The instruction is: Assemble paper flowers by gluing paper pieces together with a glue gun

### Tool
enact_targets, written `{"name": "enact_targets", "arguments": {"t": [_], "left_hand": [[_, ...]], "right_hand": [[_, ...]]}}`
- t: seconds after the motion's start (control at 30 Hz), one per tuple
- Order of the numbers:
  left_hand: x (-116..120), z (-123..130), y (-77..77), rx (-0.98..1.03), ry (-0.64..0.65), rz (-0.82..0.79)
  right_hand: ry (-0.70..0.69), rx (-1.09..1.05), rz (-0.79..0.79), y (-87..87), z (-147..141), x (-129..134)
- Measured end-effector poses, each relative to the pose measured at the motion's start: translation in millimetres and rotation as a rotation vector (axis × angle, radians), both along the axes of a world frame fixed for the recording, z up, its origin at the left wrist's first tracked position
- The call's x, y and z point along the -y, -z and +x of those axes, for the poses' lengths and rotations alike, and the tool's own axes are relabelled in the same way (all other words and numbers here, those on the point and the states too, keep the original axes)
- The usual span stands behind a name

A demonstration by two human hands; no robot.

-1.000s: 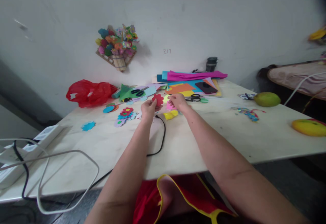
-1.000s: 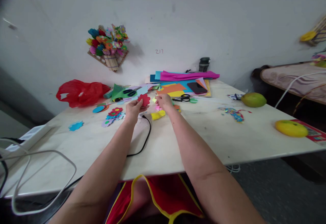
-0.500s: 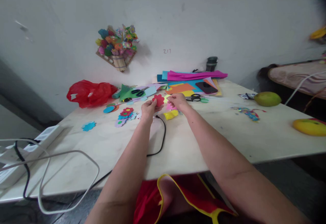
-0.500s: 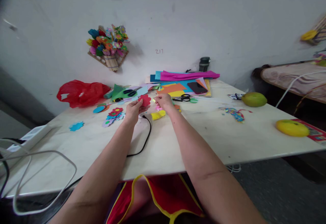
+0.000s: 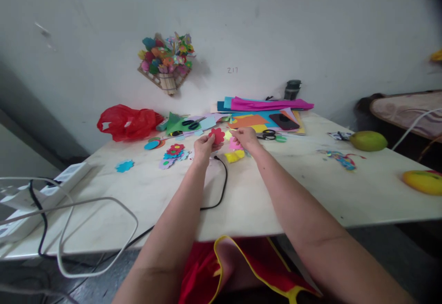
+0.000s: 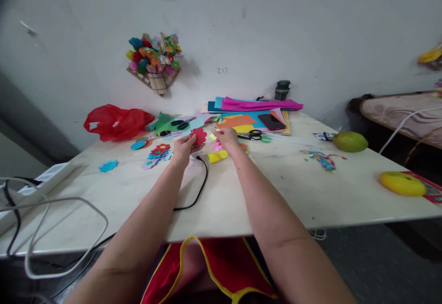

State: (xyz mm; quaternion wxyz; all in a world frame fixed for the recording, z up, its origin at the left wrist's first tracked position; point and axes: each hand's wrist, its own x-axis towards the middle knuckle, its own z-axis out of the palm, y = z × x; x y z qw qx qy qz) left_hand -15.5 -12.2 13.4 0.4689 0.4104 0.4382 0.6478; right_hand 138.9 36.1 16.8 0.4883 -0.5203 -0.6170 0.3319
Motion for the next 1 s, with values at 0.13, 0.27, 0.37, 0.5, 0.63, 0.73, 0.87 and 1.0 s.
{"name": "enact_targets", "arguments": {"t": [0.13, 0.27, 0.37, 0.5, 0.63, 0.73, 0.87, 1.0], "left_hand": [[0, -5, 1.0, 0.008, -0.019, 0.011], [0, -8, 0.7, 0.022, -0.045, 0.006], [0, -8, 0.1, 0.026, -0.036, 0.01], [0, -8, 0.0, 0.037, -0.039, 0.007], [0, -7, 0.1, 0.039, -0.05, -0.009], [1, -7, -0.5, 0.045, -0.048, -0.009], [2, -6, -2.2, 0.057, -0.039, -0.005], [3, -6, -2.9, 0.063, -0.04, 0.0]], "right_hand": [[0.006, 0.044, -0.004, -0.2, 0, 2], [-0.026, 0.062, 0.02, 4.4, 1, -2], [-0.011, 0.06, 0.038, 7.3, 2, -7], [0.024, 0.027, 0.011, 5.6, 2, -7], [0.061, 0.1, 0.029, 2.3, 2, -3], [0.071, 0.2, 0.058, 2.6, 1, -2], [0.059, 0.341, 0.082, 6.6, -3, -4], [0.039, 0.359, 0.1, 9.6, -3, -7]]}}
